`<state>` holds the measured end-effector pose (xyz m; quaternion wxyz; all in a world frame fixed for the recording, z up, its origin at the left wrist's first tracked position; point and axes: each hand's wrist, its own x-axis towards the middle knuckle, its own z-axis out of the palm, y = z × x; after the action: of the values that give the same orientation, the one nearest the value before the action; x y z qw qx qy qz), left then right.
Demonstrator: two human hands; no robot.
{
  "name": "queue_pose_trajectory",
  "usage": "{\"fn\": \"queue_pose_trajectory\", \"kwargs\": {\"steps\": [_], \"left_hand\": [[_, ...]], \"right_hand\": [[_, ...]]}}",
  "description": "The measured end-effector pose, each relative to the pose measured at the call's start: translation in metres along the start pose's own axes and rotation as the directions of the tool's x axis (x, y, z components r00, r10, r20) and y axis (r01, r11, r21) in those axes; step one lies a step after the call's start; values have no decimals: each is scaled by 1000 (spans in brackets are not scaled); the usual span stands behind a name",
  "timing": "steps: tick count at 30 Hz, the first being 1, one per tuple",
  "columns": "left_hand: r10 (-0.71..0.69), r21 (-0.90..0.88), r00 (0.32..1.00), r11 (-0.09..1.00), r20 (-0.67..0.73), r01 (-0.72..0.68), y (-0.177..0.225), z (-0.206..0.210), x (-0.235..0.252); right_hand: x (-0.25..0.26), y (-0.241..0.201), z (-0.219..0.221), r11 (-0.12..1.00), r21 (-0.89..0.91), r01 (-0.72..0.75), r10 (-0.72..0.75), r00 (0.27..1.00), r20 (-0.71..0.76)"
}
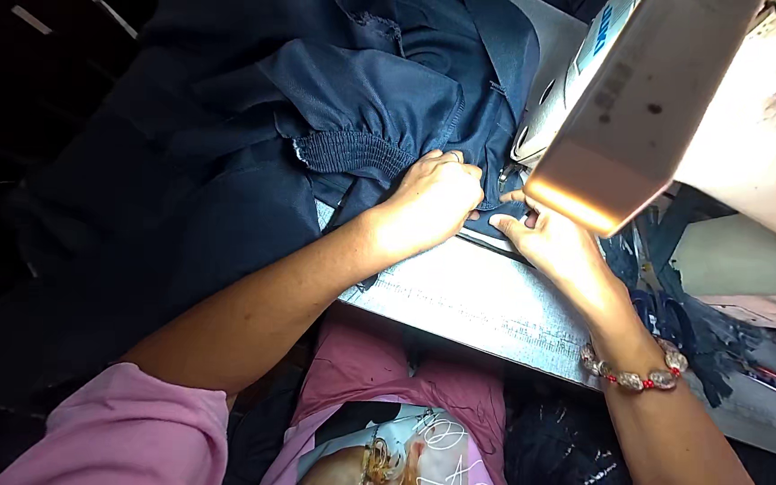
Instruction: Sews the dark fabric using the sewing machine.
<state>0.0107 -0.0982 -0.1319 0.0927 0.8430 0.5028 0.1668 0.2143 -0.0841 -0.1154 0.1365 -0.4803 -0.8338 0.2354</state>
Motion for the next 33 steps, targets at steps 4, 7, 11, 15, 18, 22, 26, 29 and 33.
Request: {"fn": "queue_pose_trajectory", "kwargs": {"steps": [4,7,11,15,18,22,26,29,33], "left_hand": [[-19,-14,999,1000,32,19,-3,-1,2],[36,-45,999,998,8,-36,-11,3,1],[43,-52,988,997,-149,-52,-13,-7,-14],[-310,33,836,931,-453,363,-13,-45,-60],[-699,-80,605,676,-381,732,-39,-43,-97],[-829,-133,521,551,-204,824,-73,-22,-92],[-695,1,710,714,-116,700,-110,-28,-53],[-535,54,844,842,-42,537,-139,-31,-19],[-286,71,958,956,12,285,-169,-31,21]], "right_hand": [[13,1,1,997,58,-60,59,998,14],[34,5,3,964,87,-249,239,964,112],[9,10,12,998,-6,68,-69,993,-94],[-3,21,39,859,-115,498,-511,843,-166],[-21,27,51,839,-99,534,-543,831,-120],[-27,28,59,851,-98,515,-525,838,-149],[-29,27,57,850,-132,510,-525,839,-140],[-29,28,59,853,-136,503,-520,842,-144],[-27,30,61,857,-121,501,-515,845,-143]]}}
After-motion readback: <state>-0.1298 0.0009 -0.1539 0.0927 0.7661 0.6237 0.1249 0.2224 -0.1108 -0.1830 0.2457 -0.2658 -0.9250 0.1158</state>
